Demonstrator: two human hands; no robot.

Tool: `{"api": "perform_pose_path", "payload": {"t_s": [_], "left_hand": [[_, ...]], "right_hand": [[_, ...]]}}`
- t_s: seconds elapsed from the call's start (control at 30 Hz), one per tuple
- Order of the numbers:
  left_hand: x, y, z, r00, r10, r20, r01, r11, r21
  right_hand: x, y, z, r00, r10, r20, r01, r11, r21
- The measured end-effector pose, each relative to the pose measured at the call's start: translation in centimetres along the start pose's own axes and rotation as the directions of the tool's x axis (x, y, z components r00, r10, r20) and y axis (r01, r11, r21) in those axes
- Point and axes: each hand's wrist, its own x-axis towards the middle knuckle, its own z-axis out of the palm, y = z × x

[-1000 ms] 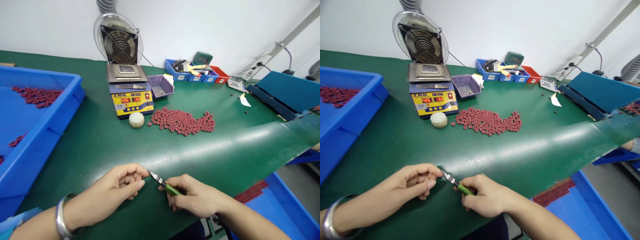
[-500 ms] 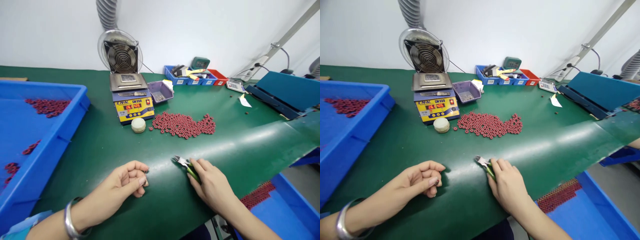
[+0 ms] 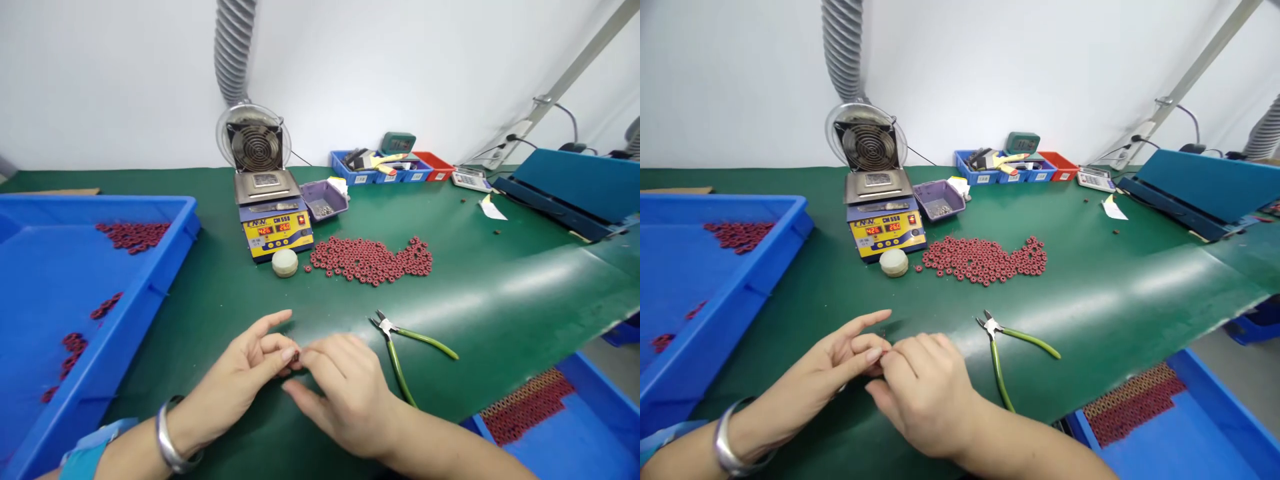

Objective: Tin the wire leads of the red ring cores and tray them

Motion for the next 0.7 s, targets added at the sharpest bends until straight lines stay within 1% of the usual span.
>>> {"api": "perform_pose_path", "payload": {"t_s": [0.1, 0.17, 0.3, 0.47, 0.53, 0.6, 0.63, 0.7], "left_hand": [[-0.2, 0.4, 0.1, 0.996, 0.029, -0.088, -0.032, 0.999, -0.027], [-0.1, 0.4, 0.0, 0.990, 0.054, -0.130, -0.061, 0.997, -0.053], [0.0, 0.1, -0.6, 0.975, 0.133, -0.178, -0.154, 0.982, -0.108], [-0.2, 0.4, -0.8, 0.945, 0.192, -0.265, -0.233, 0.964, -0.131], [-0.4, 0.5, -0.8, 0.926, 0.225, -0.304, -0.273, 0.954, -0.123], [-0.4, 0.4, -0.8, 0.918, 0.251, -0.307, -0.290, 0.953, -0.090], [-0.5, 0.3, -0.8, 0.922, 0.258, -0.289, -0.285, 0.957, -0.054], [-0.4, -0.1, -0.9, 0.931, 0.288, -0.225, -0.279, 0.958, 0.072]], "right_hand": [[1.6, -0.1, 1.3, 0.997, -0.042, -0.065, 0.036, 0.996, -0.081], [2.1, 0.1, 1.7, 0.993, -0.063, -0.097, 0.055, 0.994, -0.090], [2.7, 0.2, 2.1, 0.984, -0.079, -0.161, 0.070, 0.996, -0.056], [3.9, -0.4, 2.8, 0.973, -0.048, -0.226, 0.059, 0.997, 0.044], [5.3, 0.1, 2.6, 0.975, 0.008, -0.223, 0.024, 0.990, 0.139], [7.8, 1.7, 2.2, 0.975, 0.130, -0.179, -0.075, 0.955, 0.285], [9.5, 2.8, 1.9, 0.966, 0.211, -0.149, -0.146, 0.921, 0.362], [13.6, 5.7, 1.5, 0.923, 0.383, -0.034, -0.314, 0.803, 0.507]]}}
